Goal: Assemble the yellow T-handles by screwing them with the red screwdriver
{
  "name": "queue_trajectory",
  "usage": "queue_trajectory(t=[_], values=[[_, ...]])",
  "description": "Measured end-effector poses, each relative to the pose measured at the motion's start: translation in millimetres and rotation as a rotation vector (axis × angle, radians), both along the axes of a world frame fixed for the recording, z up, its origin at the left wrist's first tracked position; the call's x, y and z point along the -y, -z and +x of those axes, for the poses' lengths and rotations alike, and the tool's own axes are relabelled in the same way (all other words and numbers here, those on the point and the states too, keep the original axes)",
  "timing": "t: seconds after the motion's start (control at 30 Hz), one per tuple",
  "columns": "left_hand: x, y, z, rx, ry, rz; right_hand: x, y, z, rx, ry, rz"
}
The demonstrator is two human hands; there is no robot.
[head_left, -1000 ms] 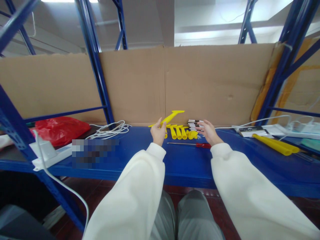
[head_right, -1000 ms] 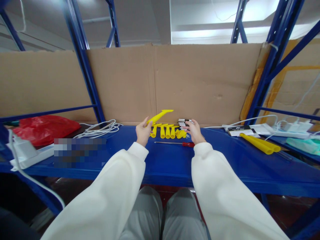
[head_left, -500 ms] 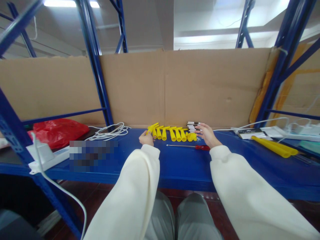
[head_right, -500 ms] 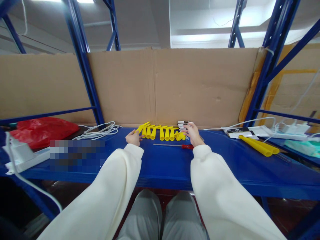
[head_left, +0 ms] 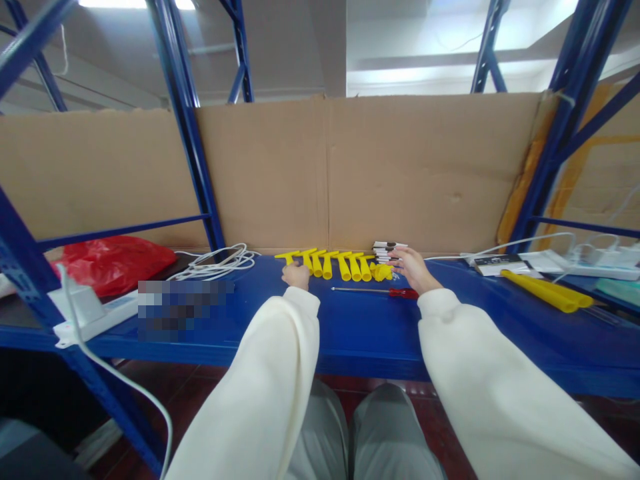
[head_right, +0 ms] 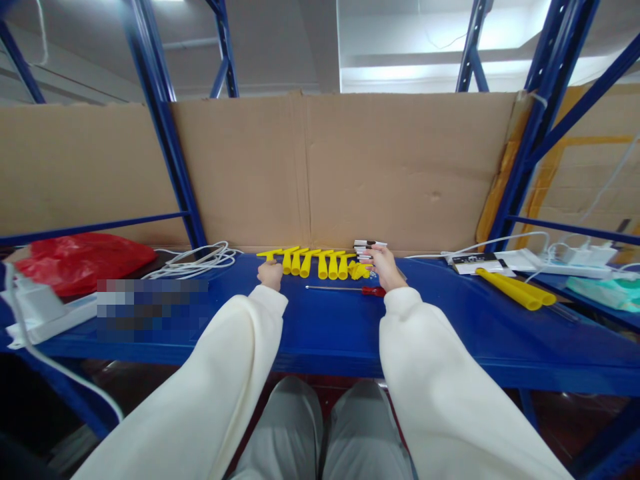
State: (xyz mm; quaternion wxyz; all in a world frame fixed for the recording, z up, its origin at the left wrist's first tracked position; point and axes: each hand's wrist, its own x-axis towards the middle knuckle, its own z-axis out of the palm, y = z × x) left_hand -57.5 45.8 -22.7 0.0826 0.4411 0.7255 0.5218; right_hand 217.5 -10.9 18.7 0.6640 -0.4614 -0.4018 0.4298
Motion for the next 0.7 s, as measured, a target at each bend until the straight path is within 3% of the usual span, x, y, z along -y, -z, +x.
queue_trajectory(t=[0.33, 0.53, 0.7], values=[[26, -18.8, 6, -0.176, -0.01, -0.229, 1, -3.3, -3, 0.042, 0.01, -0.035], [21, -19.8, -11, -0.25, -0.031, -0.318, 0, -2.1, -3, 0.051, 0.003, -0.037], [15, -16.8, -16, -0.27, 0.02, -0.292, -3, -0.9, -2, 0.057, 0.004, -0.04]])
